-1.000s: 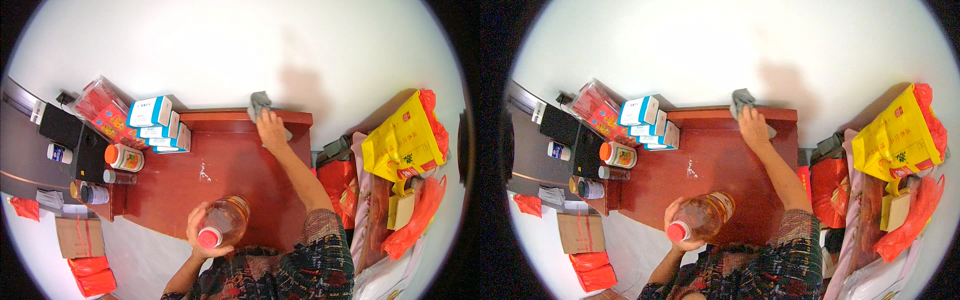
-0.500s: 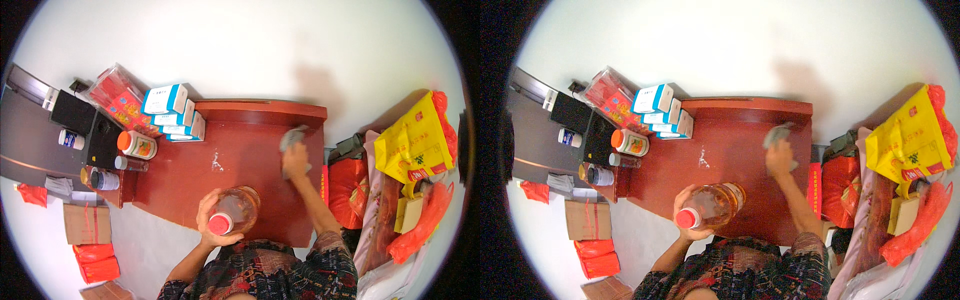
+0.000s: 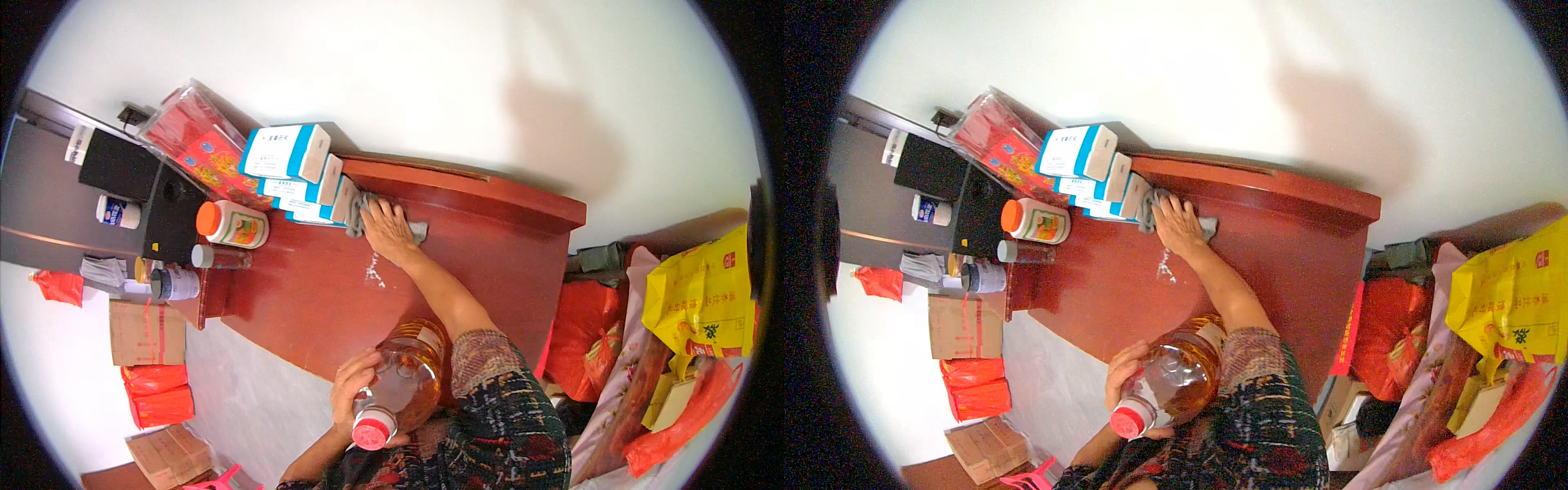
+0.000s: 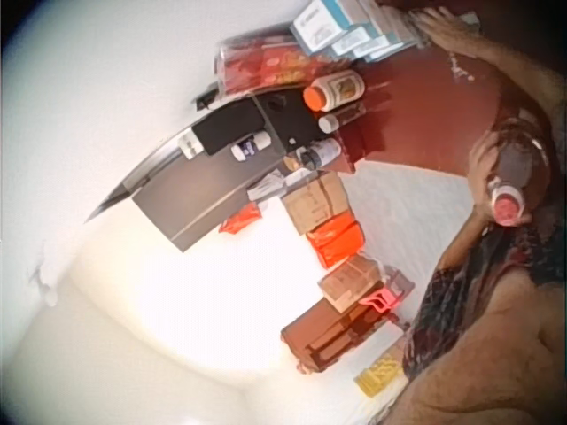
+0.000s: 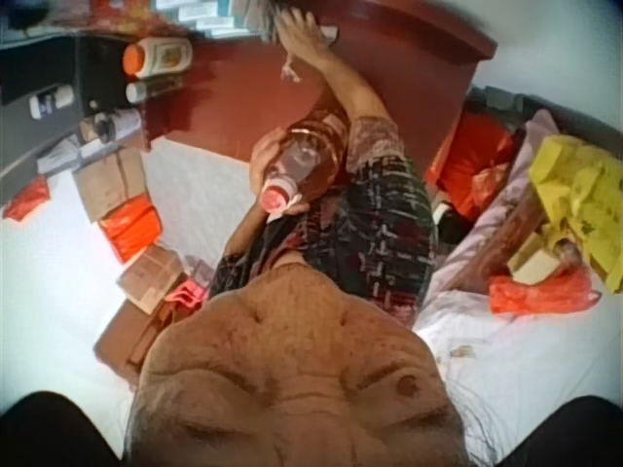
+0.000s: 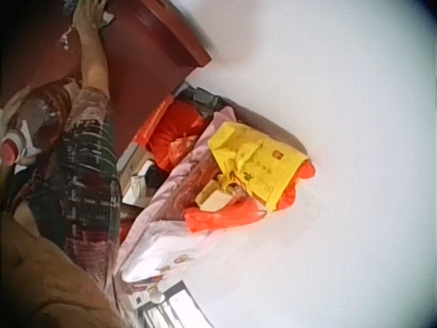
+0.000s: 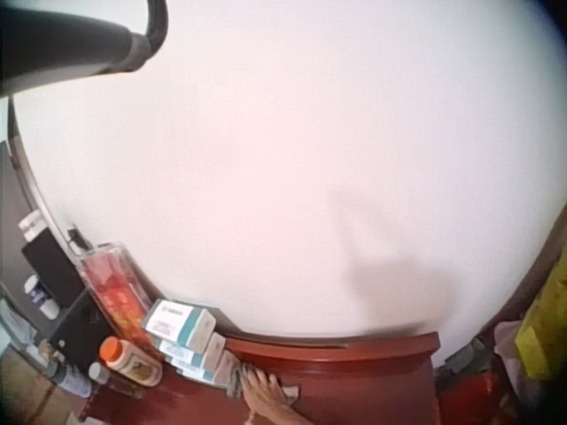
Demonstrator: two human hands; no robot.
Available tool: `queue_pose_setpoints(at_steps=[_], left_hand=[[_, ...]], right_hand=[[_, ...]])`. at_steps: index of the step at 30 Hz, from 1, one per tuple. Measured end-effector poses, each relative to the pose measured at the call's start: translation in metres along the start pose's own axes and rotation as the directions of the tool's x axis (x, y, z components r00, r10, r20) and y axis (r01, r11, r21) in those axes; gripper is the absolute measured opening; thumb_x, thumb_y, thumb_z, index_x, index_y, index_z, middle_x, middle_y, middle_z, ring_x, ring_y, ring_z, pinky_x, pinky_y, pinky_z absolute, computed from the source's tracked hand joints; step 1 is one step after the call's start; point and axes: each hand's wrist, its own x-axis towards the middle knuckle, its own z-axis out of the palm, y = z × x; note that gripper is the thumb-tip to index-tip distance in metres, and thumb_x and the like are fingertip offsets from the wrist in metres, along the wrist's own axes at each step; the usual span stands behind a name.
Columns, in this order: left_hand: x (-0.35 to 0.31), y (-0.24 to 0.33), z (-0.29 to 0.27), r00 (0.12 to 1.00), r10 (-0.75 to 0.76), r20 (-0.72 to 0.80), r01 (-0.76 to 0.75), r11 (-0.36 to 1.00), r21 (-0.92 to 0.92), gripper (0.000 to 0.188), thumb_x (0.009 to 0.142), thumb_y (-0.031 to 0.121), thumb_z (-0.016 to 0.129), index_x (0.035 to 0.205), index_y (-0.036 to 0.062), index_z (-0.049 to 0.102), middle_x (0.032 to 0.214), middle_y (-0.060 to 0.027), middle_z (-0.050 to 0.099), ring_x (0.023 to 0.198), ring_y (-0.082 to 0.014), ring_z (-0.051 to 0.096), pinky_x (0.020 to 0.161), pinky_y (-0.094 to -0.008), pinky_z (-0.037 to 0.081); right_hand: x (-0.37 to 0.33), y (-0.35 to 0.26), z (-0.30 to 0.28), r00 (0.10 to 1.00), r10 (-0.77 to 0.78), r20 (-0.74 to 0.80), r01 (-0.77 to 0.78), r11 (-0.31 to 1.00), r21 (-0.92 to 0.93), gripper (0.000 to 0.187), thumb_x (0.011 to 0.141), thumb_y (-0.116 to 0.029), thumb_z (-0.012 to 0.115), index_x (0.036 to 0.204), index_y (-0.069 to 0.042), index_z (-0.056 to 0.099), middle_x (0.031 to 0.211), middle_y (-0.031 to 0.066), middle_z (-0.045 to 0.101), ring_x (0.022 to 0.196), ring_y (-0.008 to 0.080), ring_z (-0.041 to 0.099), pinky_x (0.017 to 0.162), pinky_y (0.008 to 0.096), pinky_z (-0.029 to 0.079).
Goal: The person wipes a red wooden table and a wooden desk with a grey cloth. They move various items including boxes, a bottle of oil, and jars to clean underneath them, then wipe the items themselves before placing them back. The person also wipes a black safe and a red box on the table.
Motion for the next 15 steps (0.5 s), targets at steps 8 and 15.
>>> queue_pose_setpoints(at_steps=[8,15], left_hand=[[-0.005,-0.006,-0.004,0.998,0.029,0.06,-0.027,0.999,-0.031,0.11,0.047,0.055,0.089,0.132,0.0045,0.039,0.128,-0.0228,0.048,0.12,-0.0382,0.047,0.101,-0.0498,0.036],[0.002,-0.008,0.003,0.988,0.098,0.12,-0.087,0.992,-0.095,0.107,0.053,0.047,0.089,0.134,0.0032,0.036,0.13,-0.0216,0.046,0.121,-0.0372,0.046,0.102,-0.0503,0.035]], right_hand=[[-0.055,0.036,-0.04,0.958,0.286,0.026,-0.282,0.954,-0.101,0.038,0.091,-0.019,0.043,0.126,-0.009,0.053,0.131,0.0121,0.049,0.112,0.0253,0.045,0.085,0.0416,0.034],[-0.17,0.104,-0.104,0.755,0.622,-0.207,-0.649,0.663,-0.373,0.041,0.088,-0.025,0.05,0.126,-0.009,0.052,0.131,0.0144,0.048,0.115,0.0318,0.045,0.087,0.0482,0.036]])
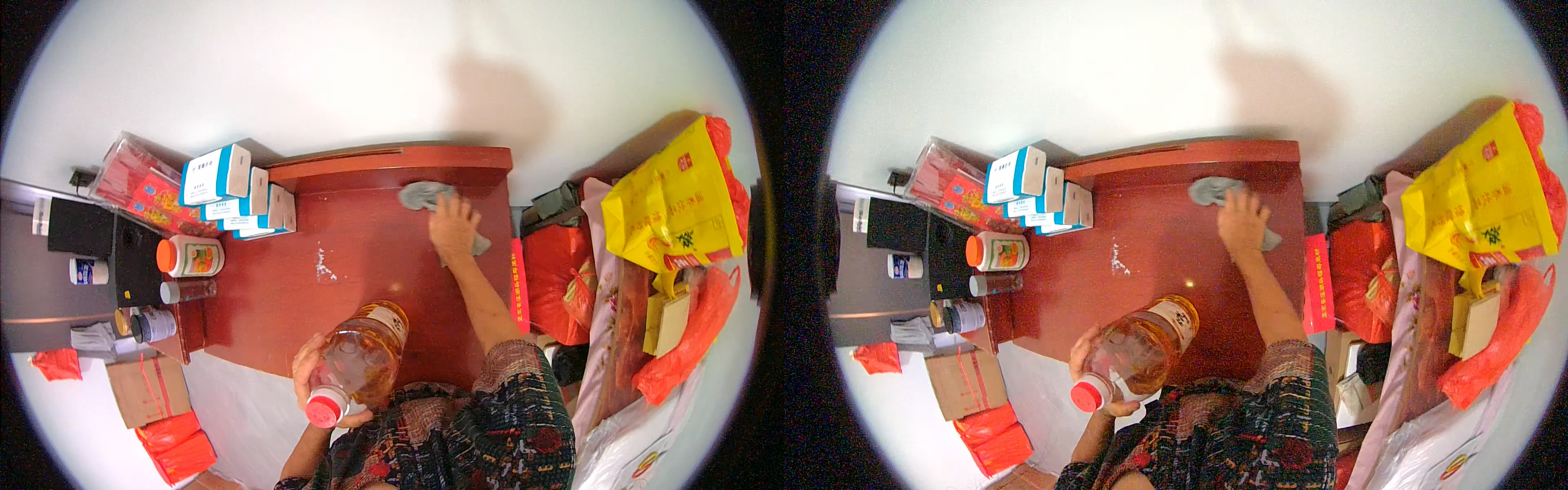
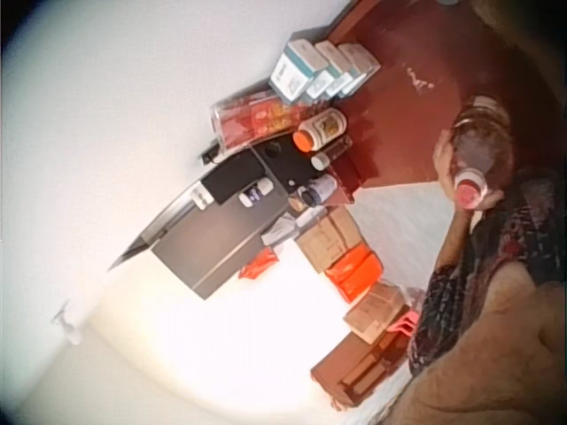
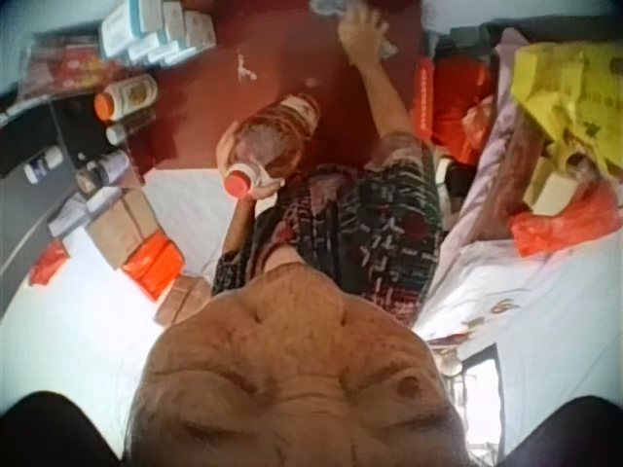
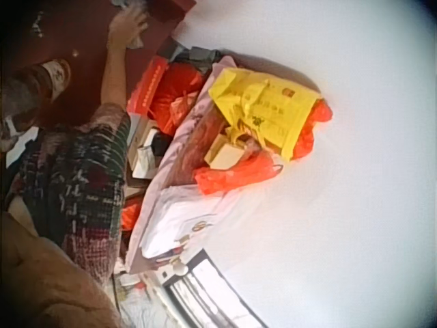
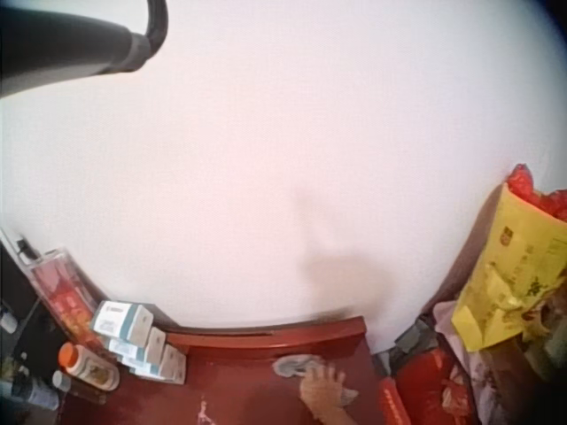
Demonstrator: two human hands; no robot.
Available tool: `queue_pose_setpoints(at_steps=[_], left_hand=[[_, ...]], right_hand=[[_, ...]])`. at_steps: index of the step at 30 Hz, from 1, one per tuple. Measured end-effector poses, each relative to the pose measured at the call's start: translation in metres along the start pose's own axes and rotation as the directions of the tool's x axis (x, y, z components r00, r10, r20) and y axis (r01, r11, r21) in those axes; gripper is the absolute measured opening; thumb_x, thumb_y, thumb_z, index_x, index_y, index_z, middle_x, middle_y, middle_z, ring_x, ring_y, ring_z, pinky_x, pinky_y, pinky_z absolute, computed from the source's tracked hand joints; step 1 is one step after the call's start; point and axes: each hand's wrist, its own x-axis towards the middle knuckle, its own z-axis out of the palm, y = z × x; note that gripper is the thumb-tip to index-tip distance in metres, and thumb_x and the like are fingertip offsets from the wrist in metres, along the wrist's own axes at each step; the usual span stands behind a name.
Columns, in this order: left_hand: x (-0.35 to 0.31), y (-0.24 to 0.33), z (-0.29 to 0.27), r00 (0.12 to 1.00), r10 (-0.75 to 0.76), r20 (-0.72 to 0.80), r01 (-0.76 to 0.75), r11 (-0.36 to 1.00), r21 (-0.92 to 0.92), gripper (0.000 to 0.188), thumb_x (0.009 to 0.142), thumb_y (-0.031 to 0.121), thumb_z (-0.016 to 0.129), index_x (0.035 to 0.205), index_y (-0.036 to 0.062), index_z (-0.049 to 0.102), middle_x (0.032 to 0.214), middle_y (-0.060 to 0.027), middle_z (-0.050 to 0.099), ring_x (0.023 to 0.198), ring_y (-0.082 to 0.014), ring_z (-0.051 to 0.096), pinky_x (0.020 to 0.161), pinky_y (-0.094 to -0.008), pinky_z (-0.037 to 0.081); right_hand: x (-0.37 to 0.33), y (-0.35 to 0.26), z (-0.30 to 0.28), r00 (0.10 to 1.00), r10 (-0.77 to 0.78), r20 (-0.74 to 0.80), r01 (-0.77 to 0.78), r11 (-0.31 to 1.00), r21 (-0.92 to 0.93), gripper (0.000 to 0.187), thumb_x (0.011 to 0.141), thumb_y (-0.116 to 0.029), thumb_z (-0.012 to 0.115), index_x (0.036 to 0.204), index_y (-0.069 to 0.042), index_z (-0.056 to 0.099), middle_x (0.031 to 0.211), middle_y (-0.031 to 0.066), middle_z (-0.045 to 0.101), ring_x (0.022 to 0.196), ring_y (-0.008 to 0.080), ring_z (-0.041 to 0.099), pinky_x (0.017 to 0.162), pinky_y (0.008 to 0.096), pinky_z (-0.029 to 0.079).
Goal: The person wipes a red wooden table and a wooden desk with a grey cloth. They move various items including boxes, a bottle of oil, and jars to clean underneath them, then wipe the items themselves before placing them back. The person also wipes a black safe and a red box on the table.
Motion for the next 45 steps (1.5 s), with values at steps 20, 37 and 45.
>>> queue_pose_setpoints(at_steps=[20,37,45], left_hand=[[-0.022,0.017,-0.001,0.996,0.025,0.089,-0.026,1.0,0.006,0.106,0.053,0.049,0.088,0.133,0.0016,0.037,0.128,-0.0227,0.048,0.119,-0.0372,0.048,0.1,-0.0494,0.037],[-0.008,0.007,-0.002,1.0,0.002,-0.011,-0.001,0.999,0.039,0.106,0.052,0.05,0.088,0.131,0.0002,0.039,0.127,-0.0237,0.049,0.117,-0.0372,0.05,0.099,-0.0486,0.038],[-0.003,0.008,-0.003,0.991,-0.053,-0.124,0.062,0.996,0.065,0.105,0.051,0.051,0.088,0.13,-0.0005,0.041,0.124,-0.0248,0.051,0.115,-0.0385,0.052,0.097,-0.0494,0.04]], right_hand=[[0.02,0.128,0.02,0.965,0.178,-0.19,-0.174,0.984,0.04,0.047,0.083,-0.016,0.054,0.13,-0.009,0.049,0.134,0.0108,0.046,0.121,0.0322,0.044,0.087,0.047,0.043],[-0.106,-0.045,-0.038,0.878,-0.47,0.09,0.404,0.829,0.386,0.057,0.082,-0.038,0.061,0.135,-0.028,0.045,0.144,0.0172,0.033,0.131,0.0362,0.031,0.102,0.0545,0.026],[0.013,-0.118,0.019,0.837,-0.543,-0.061,0.517,0.749,0.414,0.049,0.087,-0.037,0.053,0.134,-0.024,0.047,0.142,0.0138,0.037,0.132,0.0296,0.03,0.106,0.0536,0.02]])
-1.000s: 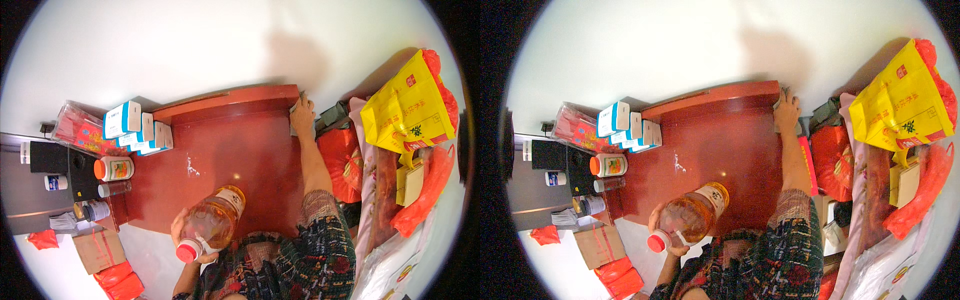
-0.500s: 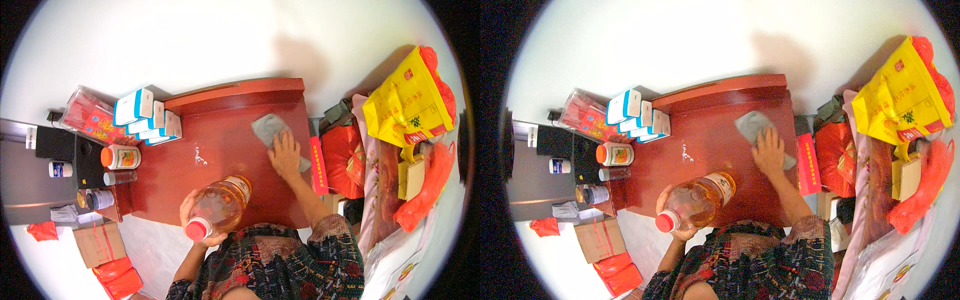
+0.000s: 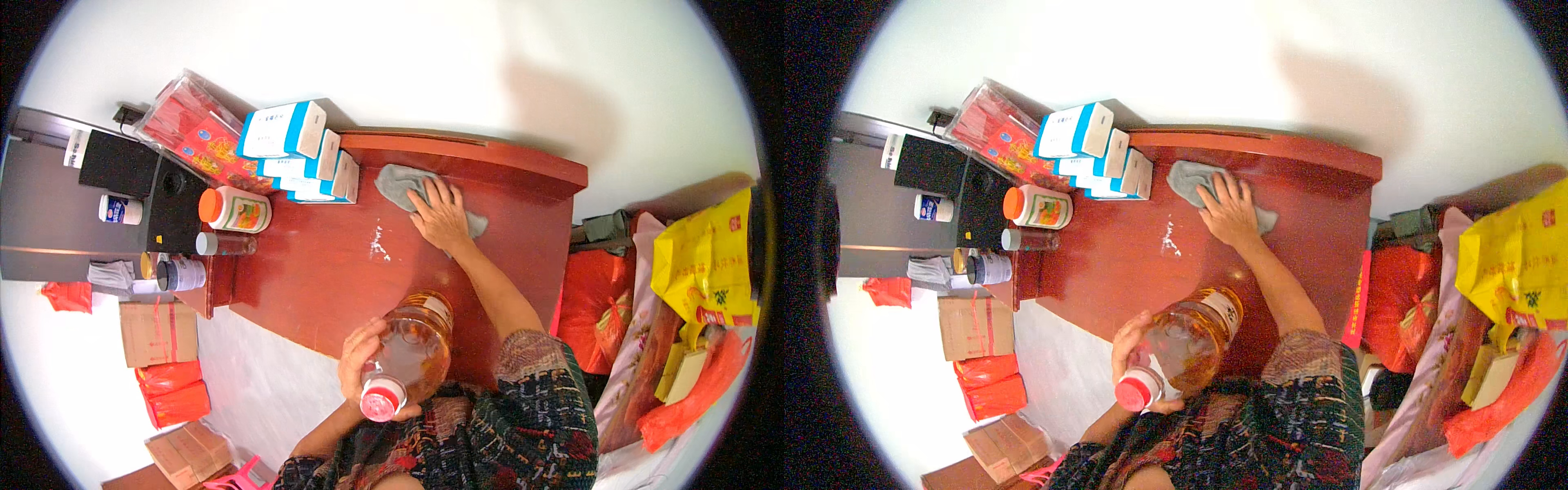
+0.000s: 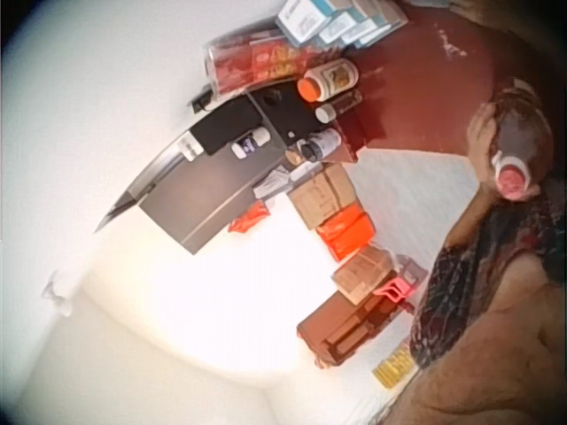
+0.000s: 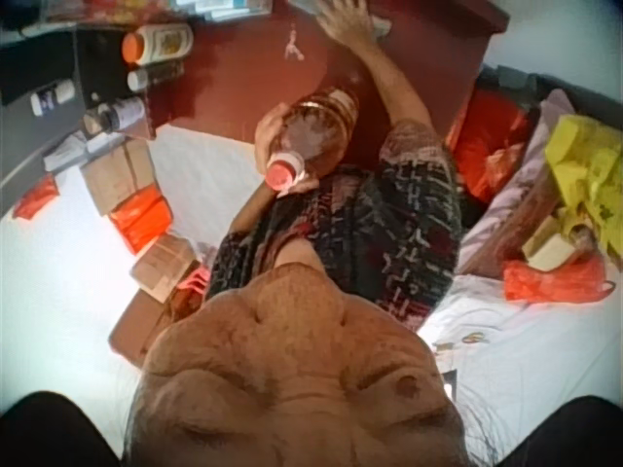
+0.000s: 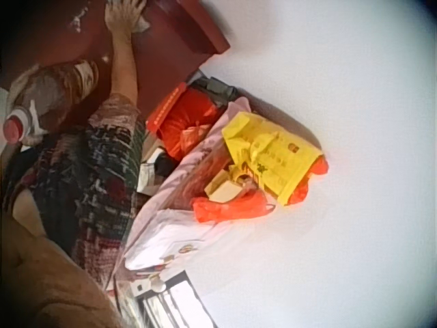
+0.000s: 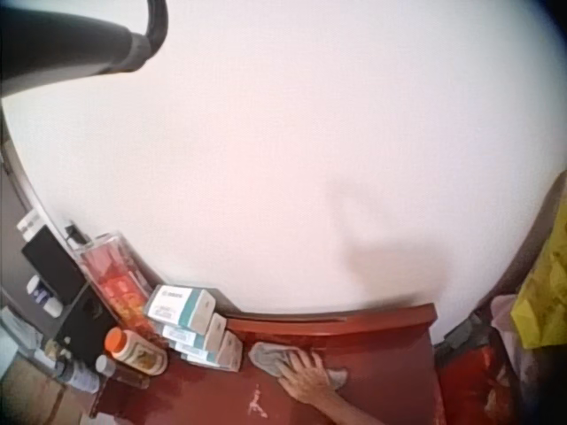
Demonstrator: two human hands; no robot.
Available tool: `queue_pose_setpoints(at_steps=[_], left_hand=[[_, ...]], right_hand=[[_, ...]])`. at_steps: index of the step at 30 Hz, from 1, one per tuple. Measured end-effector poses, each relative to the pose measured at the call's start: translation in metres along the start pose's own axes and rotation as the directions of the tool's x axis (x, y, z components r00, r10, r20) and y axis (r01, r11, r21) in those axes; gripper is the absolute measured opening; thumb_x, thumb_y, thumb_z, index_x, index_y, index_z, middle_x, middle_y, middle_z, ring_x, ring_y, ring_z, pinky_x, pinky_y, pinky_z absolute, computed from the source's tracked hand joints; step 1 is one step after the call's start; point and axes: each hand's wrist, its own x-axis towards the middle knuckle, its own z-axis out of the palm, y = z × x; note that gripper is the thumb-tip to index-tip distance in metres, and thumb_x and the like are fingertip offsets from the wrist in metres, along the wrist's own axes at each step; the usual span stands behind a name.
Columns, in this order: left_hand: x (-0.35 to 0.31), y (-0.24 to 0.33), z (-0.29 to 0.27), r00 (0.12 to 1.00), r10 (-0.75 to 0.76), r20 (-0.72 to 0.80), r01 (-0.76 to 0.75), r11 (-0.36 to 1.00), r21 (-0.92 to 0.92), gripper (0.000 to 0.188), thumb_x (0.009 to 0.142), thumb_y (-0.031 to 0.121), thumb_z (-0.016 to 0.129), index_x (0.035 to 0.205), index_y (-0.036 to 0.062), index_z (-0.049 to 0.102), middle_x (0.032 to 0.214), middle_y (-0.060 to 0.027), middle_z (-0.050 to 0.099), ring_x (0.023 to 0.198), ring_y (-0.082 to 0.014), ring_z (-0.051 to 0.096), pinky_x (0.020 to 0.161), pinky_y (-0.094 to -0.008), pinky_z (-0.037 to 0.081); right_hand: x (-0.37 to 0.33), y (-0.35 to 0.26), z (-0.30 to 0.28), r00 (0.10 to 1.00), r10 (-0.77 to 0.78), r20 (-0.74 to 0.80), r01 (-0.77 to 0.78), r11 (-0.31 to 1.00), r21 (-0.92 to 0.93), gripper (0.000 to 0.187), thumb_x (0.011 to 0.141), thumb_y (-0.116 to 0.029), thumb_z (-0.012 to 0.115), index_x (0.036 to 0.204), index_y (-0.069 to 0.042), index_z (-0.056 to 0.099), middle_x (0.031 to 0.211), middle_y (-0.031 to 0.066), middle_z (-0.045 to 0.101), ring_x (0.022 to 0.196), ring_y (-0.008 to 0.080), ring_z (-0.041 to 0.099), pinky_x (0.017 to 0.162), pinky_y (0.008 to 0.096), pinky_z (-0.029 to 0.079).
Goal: The person wipes a red wooden table and a wooden desk with a grey cloth. They move various items including boxes, a bottle of oil, and jars to clean underneath them, then wipe the items themselves before placing them back. The person also wipes a black safe and a red box on the table.
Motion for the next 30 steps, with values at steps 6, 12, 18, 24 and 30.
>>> queue_pose_setpoints(at_steps=[6,12,18,24,30], left_hand=[[0.006,-0.001,0.004,0.998,0.016,-0.053,-0.014,0.999,0.029,0.099,0.053,0.056,0.086,0.123,-0.0023,0.048,0.117,-0.0267,0.056,0.109,-0.0404,0.056,0.091,-0.0492,0.045],[0.002,0.001,0.004,0.998,0.003,-0.069,-0.004,1.0,-0.008,0.099,0.054,0.055,0.086,0.125,-0.0019,0.046,0.121,-0.0261,0.055,0.111,-0.0414,0.055,0.093,-0.0492,0.044],[0.005,0.0,-0.003,0.999,0.015,0.036,-0.017,0.999,0.037,0.105,0.051,0.055,0.087,0.129,-0.0006,0.043,0.127,-0.0256,0.051,0.118,-0.0413,0.05,0.097,-0.0509,0.039],[0.001,0.021,-0.015,0.933,-0.33,0.143,0.324,0.944,0.065,0.114,0.045,0.039,0.093,0.135,-0.0008,0.035,0.138,-0.0247,0.037,0.127,-0.0389,0.04,0.105,-0.0459,0.036],[0.022,0.007,-0.007,0.989,-0.134,0.054,0.131,0.99,0.057,0.101,0.053,0.033,0.089,0.133,-0.0017,0.037,0.127,-0.0188,0.048,0.116,-0.0286,0.053,0.099,-0.0395,0.044]], right_hand=[[0.054,-0.026,0.029,0.977,-0.153,0.146,0.151,0.988,0.027,0.044,0.092,-0.042,0.046,0.133,-0.025,0.048,0.142,0.0091,0.038,0.133,0.0275,0.028,0.108,0.0526,0.016],[-0.002,-0.032,0.011,0.914,-0.385,0.127,0.372,0.921,0.115,0.04,0.088,-0.039,0.055,0.127,-0.03,0.055,0.14,0.0048,0.042,0.129,0.0256,0.034,0.101,0.0561,0.025],[-0.106,-0.015,-0.051,0.947,-0.245,0.207,0.234,0.969,0.078,0.04,0.085,-0.034,0.061,0.125,-0.03,0.056,0.14,0.0038,0.041,0.13,0.0258,0.033,0.099,0.0553,0.027],[-0.211,-0.021,-0.111,0.953,-0.061,0.298,0.049,0.998,0.047,0.048,0.082,-0.032,0.065,0.128,-0.027,0.054,0.142,0.0081,0.037,0.132,0.0283,0.03,0.098,0.0542,0.026],[-0.238,-0.03,-0.09,0.989,0.022,0.144,-0.003,0.992,-0.127,0.046,0.08,-0.033,0.067,0.125,-0.026,0.055,0.14,0.0092,0.04,0.13,0.0287,0.035,0.098,0.0534,0.026]])
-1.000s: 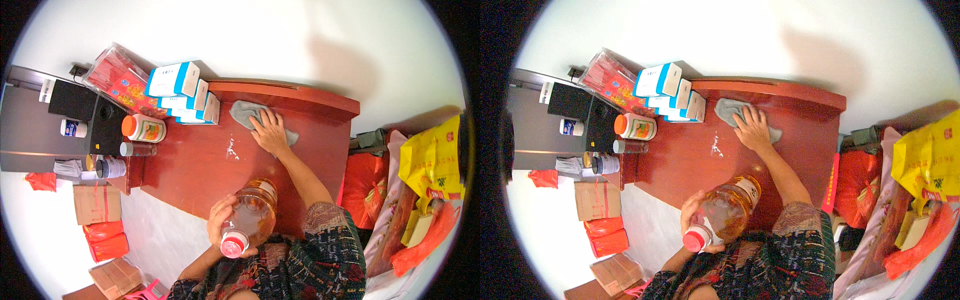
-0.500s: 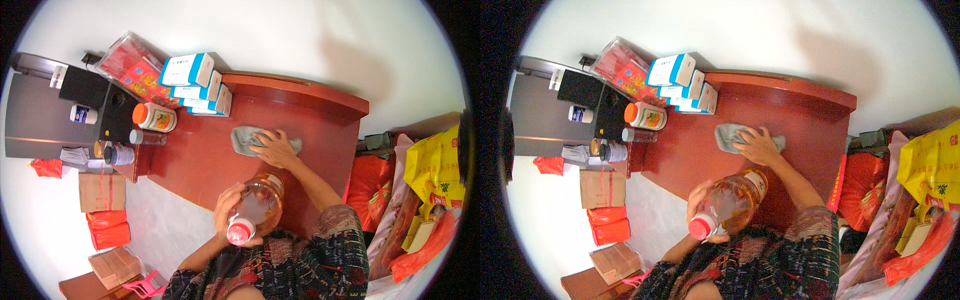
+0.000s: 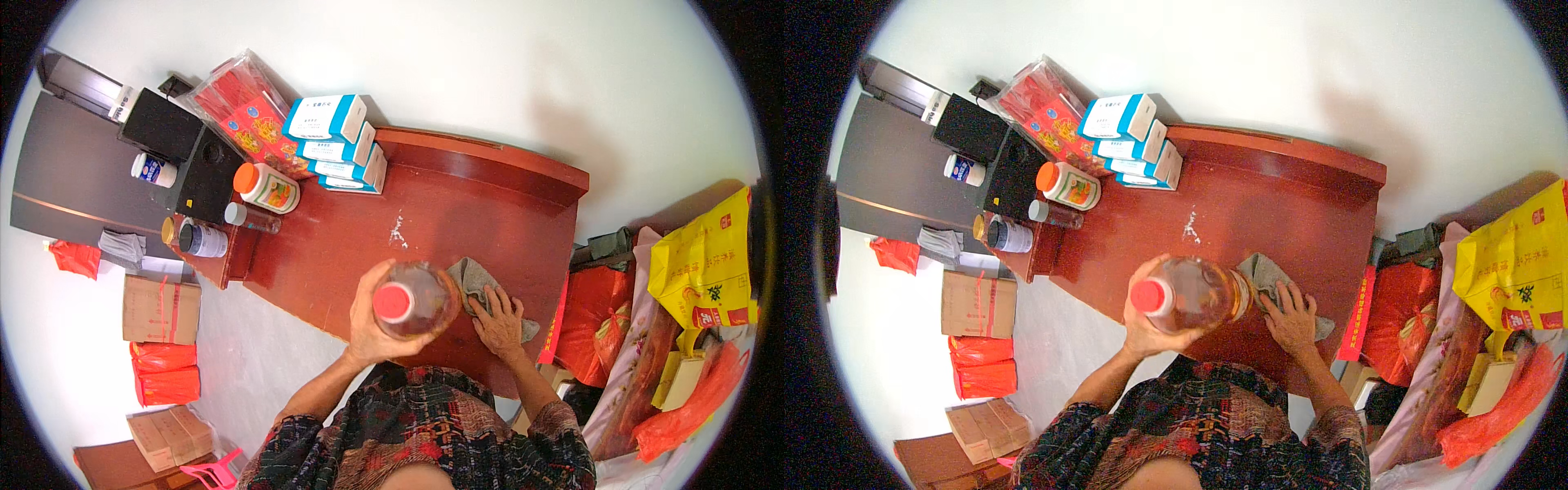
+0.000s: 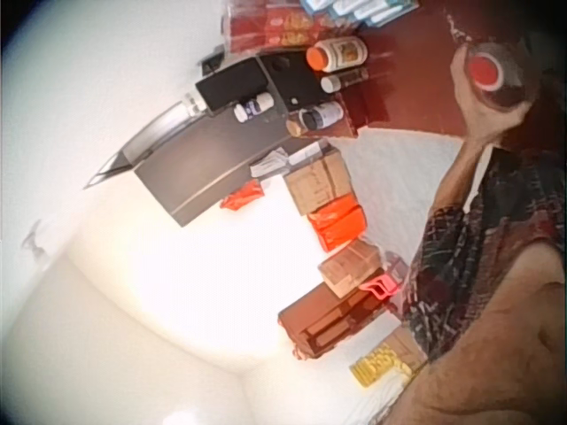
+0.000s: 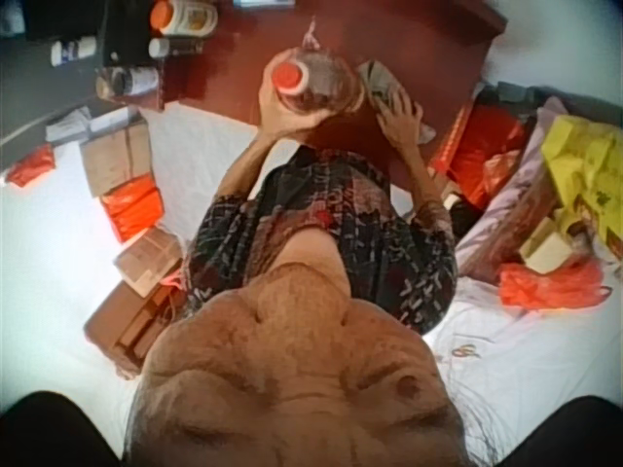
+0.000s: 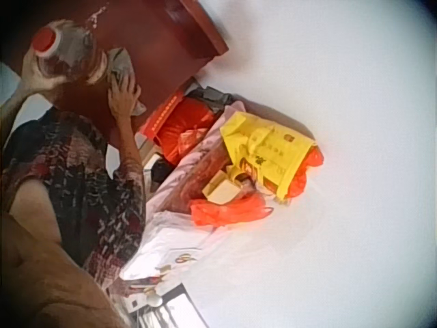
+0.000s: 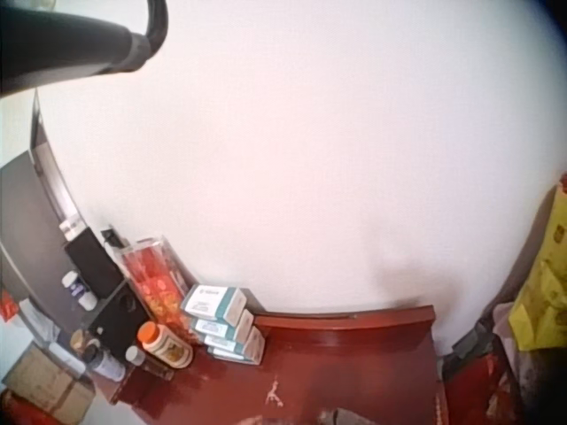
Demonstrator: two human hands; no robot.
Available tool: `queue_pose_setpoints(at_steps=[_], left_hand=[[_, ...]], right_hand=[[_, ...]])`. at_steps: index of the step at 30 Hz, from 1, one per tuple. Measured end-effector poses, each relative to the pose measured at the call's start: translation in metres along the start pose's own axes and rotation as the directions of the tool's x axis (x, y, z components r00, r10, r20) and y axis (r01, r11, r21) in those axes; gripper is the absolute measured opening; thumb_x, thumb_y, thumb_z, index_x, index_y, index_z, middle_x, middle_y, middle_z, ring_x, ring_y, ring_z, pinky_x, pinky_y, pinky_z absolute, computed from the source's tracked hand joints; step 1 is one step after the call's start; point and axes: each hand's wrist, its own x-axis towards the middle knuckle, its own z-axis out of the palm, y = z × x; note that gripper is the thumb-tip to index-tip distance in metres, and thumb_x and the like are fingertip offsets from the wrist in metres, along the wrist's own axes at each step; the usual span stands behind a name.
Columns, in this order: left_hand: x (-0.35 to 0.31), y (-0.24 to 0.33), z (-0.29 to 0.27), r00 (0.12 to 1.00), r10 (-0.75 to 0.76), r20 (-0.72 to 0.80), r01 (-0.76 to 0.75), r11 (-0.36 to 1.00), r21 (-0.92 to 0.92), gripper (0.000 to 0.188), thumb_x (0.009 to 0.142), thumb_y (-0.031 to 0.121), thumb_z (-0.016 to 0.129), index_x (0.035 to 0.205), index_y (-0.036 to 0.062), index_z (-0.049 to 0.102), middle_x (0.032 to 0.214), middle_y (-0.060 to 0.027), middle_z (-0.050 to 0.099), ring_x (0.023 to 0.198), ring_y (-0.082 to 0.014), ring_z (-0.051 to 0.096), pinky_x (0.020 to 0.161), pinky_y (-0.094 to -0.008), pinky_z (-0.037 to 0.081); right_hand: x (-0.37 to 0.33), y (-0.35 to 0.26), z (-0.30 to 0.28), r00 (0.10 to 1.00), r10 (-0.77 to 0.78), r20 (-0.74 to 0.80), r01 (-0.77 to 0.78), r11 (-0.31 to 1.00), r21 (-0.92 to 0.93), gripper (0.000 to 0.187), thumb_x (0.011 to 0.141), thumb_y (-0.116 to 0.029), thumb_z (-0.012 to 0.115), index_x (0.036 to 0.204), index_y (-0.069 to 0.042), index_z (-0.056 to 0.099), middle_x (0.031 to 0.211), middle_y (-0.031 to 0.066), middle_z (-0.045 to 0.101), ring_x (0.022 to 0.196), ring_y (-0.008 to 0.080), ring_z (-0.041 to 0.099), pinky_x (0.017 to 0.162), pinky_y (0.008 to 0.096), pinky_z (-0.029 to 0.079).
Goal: The person wipes a red wooden table and a wooden desk with a grey cloth. They move various items including boxes, a bottle of oil, and jars to clean underneath them, then wipe the items themselves before placing them back. The person also wipes a black safe and a red box on the table.
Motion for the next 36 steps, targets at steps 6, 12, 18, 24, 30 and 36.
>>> queue_pose_setpoints(at_steps=[6,12,18,24,30,36], left_hand=[[0.054,-0.012,0.001,0.995,-0.085,-0.043,0.077,0.984,-0.159,0.091,0.056,0.025,0.087,0.129,-0.0009,0.039,0.118,-0.0118,0.054,0.111,-0.0216,0.053,0.097,-0.0378,0.043],[0.122,-0.041,0.004,0.995,-0.044,-0.086,0.03,0.987,-0.158,0.086,0.058,0.023,0.088,0.127,0.0012,0.041,0.117,-0.0108,0.054,0.11,-0.0218,0.053,0.095,-0.0378,0.045],[0.183,-0.086,-0.003,0.983,0.015,-0.183,-0.028,0.997,-0.068,0.081,0.06,0.019,0.085,0.126,0.0007,0.041,0.116,-0.0115,0.054,0.107,-0.023,0.054,0.091,-0.0371,0.046],[0.205,-0.099,-0.017,0.991,0.06,-0.115,-0.06,0.998,0.0,0.08,0.061,0.018,0.085,0.125,0.001,0.041,0.115,-0.0117,0.054,0.105,-0.023,0.054,0.091,-0.0366,0.047],[0.202,-0.093,-0.025,0.999,-0.026,0.019,0.029,0.977,-0.213,0.088,0.058,0.025,0.089,0.126,0.0033,0.037,0.119,-0.0099,0.05,0.106,-0.0226,0.053,0.092,-0.0359,0.046],[0.158,-0.113,-0.033,0.958,0.212,-0.194,-0.148,0.942,0.3,0.107,0.068,0.046,0.079,0.143,-0.0021,0.019,0.14,-0.0236,0.028,0.132,-0.0366,0.025,0.11,-0.0461,0.023]], right_hand=[[0.002,-0.001,-0.007,0.999,0.04,-0.016,-0.039,0.999,0.038,0.045,0.081,-0.033,0.065,0.124,-0.026,0.055,0.137,0.0096,0.044,0.127,0.0285,0.038,0.096,0.0549,0.028],[0.004,-0.001,-0.01,0.996,0.094,-0.007,-0.093,0.993,0.067,0.049,0.079,-0.037,0.066,0.125,-0.027,0.055,0.136,0.01,0.044,0.126,0.029,0.038,0.097,0.0566,0.028],[0.005,0.0,-0.01,0.99,0.135,-0.032,-0.131,0.987,0.097,0.05,0.079,-0.036,0.066,0.126,-0.026,0.055,0.137,0.0105,0.044,0.126,0.03,0.04,0.098,0.0567,0.028],[0.029,0.016,-0.006,0.953,0.286,-0.095,-0.284,0.958,0.034,0.049,0.081,-0.038,0.061,0.128,-0.024,0.054,0.139,0.0147,0.042,0.13,0.0346,0.035,0.103,0.0576,0.025],[0.105,0.091,-0.004,0.843,0.43,-0.323,-0.492,0.859,-0.14,0.047,0.086,-0.041,0.056,0.129,-0.026,0.054,0.139,0.022,0.04,0.129,0.0401,0.034,0.103,0.0582,0.026],[0.134,0.102,0.009,0.824,0.429,-0.37,-0.524,0.826,-0.21,0.048,0.086,-0.041,0.055,0.132,-0.026,0.051,0.137,0.0202,0.043,0.127,0.0395,0.039,0.101,0.0578,0.03]])
